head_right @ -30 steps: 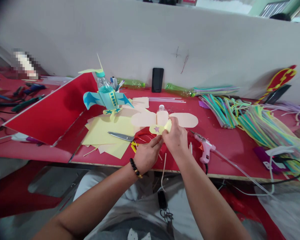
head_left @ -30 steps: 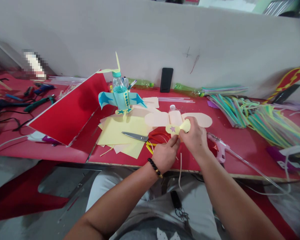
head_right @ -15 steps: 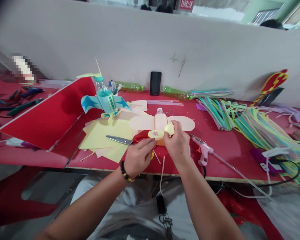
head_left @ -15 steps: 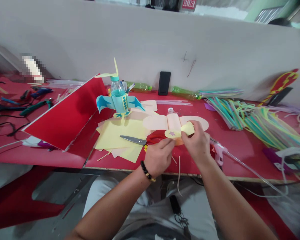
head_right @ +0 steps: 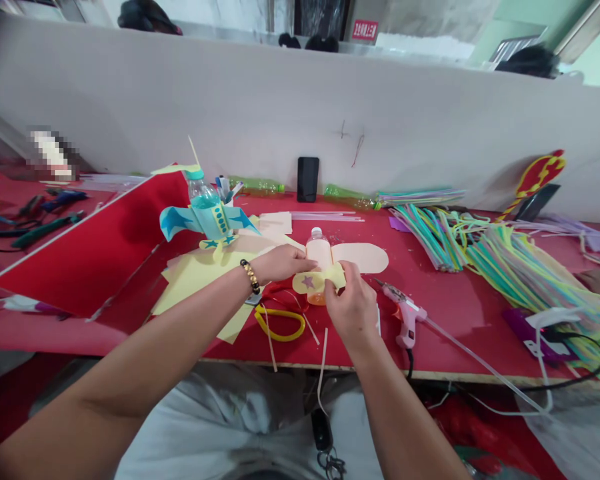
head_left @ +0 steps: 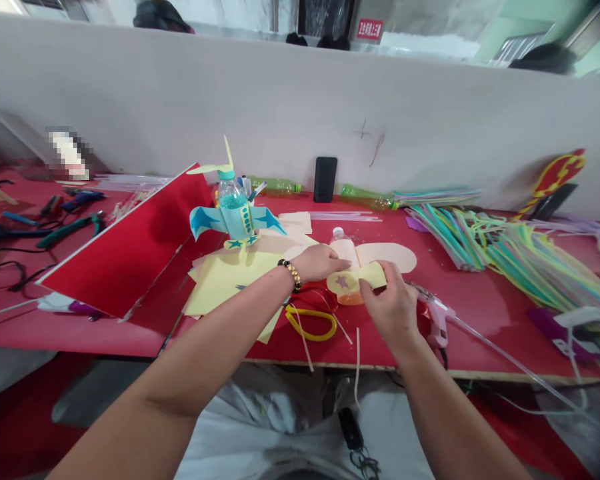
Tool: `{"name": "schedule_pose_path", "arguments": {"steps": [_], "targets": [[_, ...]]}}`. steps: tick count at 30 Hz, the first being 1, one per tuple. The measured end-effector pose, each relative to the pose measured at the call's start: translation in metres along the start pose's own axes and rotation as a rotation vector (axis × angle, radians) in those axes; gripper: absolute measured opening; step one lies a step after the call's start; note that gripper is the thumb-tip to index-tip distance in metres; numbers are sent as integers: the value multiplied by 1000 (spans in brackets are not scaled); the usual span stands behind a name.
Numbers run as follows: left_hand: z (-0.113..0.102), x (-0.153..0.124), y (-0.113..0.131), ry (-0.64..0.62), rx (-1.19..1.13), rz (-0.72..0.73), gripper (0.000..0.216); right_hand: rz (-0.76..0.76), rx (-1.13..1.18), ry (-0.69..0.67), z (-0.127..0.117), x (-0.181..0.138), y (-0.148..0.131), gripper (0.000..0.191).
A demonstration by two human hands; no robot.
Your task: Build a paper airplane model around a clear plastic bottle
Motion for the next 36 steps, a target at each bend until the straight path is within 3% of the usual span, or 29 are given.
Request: {"name": "schedule_pose_path", "arguments": {"steps": [6,13,16,19,22,25,31,36], "targets": [[8,15,-10,-116,-180,-22,11,-22,38,-22,0,2,0,27],[13,18,-11,-232,-368,-12,10,-61,31,28,-3,5,-4,25],[13,17,-8,-301,-434,-37,11,-79,71,60,-14,1,-8,26],[7,12,-3,-362,-475,-59,12,-49,224,-5,-31,-3,-5,32],[-2,3,-2,-407,-511,-58,13,20,448,-19,-49,-3,7,28],[-9,-3,-6,-447,-552,-44,15,50,465,-11,-59,6,22,23],[-14,-3,-14,-515,-528,-11,18,156,588,-390,-37,24,33,33],[-14,1,-9,-572,-489,-9,16,261,836,-573,-23,26,27,28]]}}
Point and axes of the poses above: each hand's wrist, its own x-axis towards the middle knuckle, its own z-axis out of the palm, y = z × x, the point moved 2 cm from there along x, towards the middle knuckle, and after that the axes turned 1 degree about -y, right-handed, at the moved point
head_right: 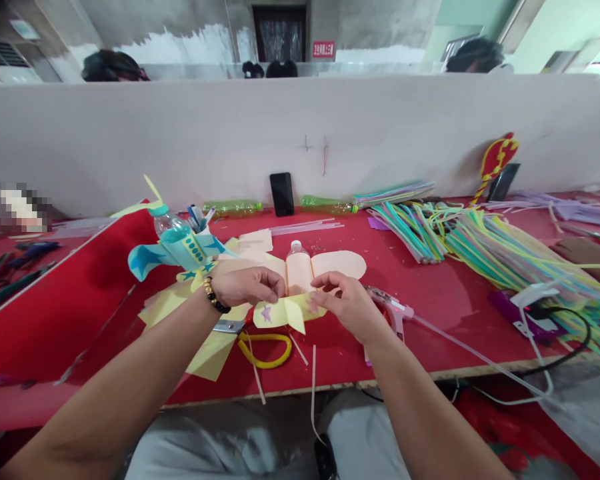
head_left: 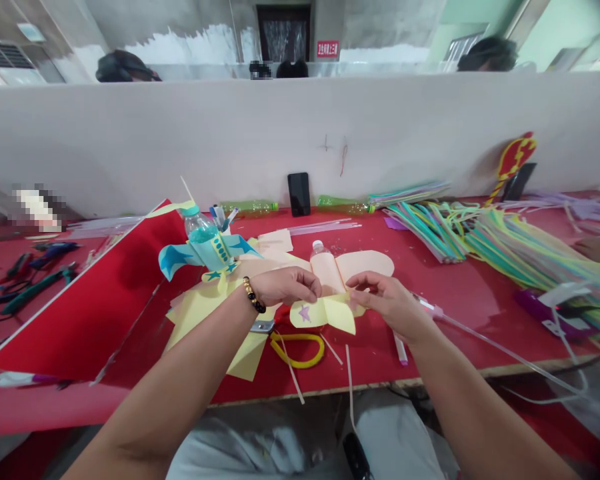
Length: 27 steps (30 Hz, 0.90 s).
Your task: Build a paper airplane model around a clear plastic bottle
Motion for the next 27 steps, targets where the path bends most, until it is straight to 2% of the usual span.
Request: {"name": "schedule_pose_path", "arguments": {"steps": [3,5,14,19,27], "targets": [[0,5,2,-1,-2,-24,16,1,85,-61,2,3,-1,19],[0,9,3,12,6,-30,17,0,65,-64,1,6,-1,19],[-9,28,11,80,176,-106,22,39,-58,49,-4,31,13,14],[-14,38,15,113,241,-155,20,43,-83,50,-7,41,15,16],[-10,43,16,142,269,-215,16,62,-87,67,-7,40,12,20]]}}
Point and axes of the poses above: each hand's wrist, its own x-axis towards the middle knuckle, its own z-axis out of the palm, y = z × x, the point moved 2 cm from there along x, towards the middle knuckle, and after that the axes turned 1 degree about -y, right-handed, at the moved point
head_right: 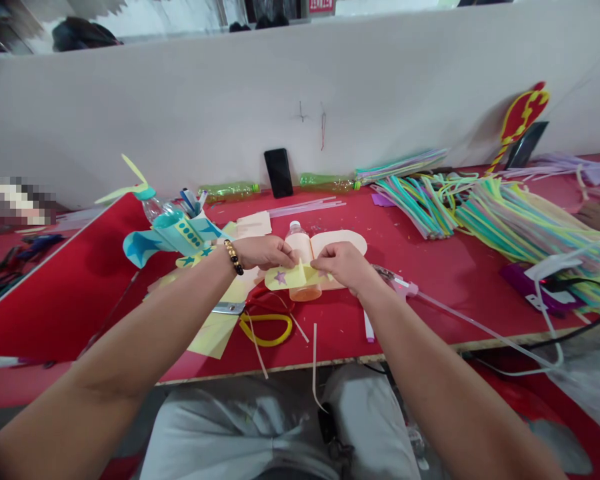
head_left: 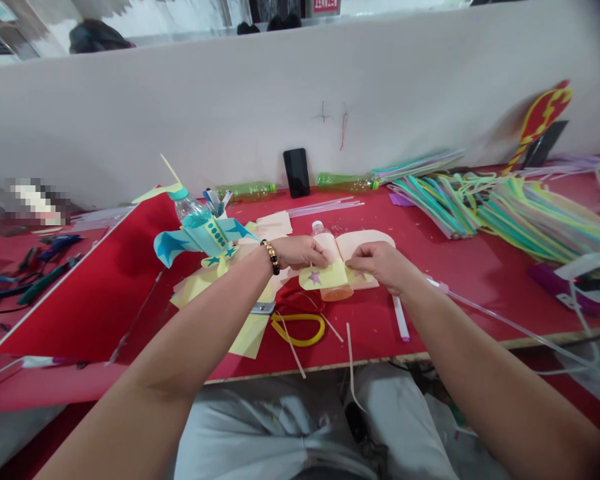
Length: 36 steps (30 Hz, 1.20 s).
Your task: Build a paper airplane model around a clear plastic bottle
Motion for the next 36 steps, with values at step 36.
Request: {"name": "schedule_pose_path", "arguments": {"steps": [36], "targets": [[6,6,-8,33,39,27,11,34,-168,18,2,5,14,15]]}}
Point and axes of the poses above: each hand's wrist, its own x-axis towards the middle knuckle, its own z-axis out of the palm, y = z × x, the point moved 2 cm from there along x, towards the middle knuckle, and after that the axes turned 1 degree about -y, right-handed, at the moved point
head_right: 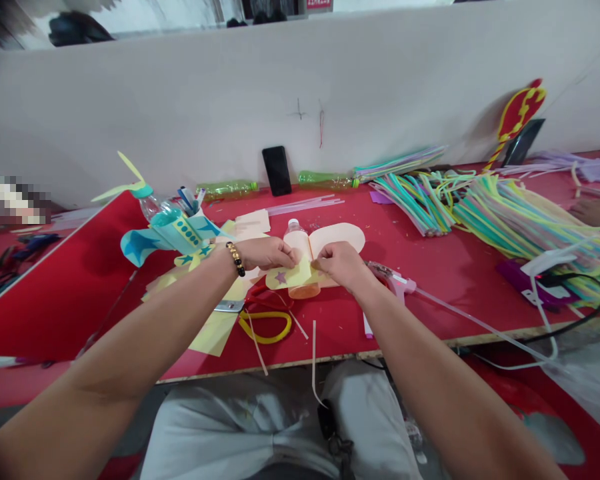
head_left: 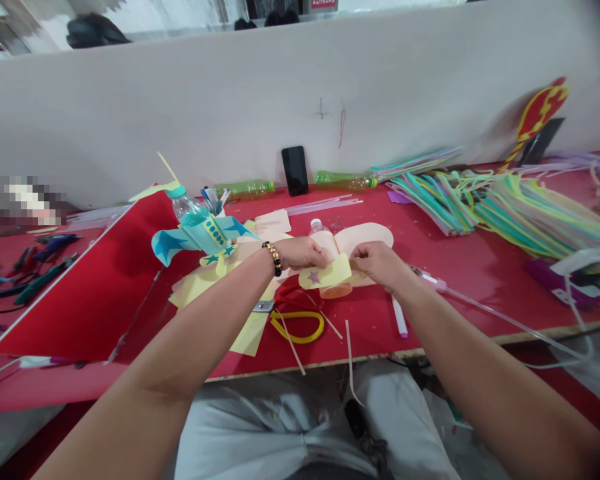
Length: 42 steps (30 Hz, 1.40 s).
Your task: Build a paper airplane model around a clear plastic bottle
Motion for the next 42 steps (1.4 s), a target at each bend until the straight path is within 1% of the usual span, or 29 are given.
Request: {"name": "schedule_pose_path", "arguments": {"steps": [15,32,42], "targets": [[-1,0,-3,26,48,-10,12,18,-27,-2,2,3,4,13],[-1,2,-5,77,74,-3,9,-3,-103,19,3,3,3,12],[-1,3,-7,120,138,-6,10,-4,-179,29,3,1,-4,7]]}}
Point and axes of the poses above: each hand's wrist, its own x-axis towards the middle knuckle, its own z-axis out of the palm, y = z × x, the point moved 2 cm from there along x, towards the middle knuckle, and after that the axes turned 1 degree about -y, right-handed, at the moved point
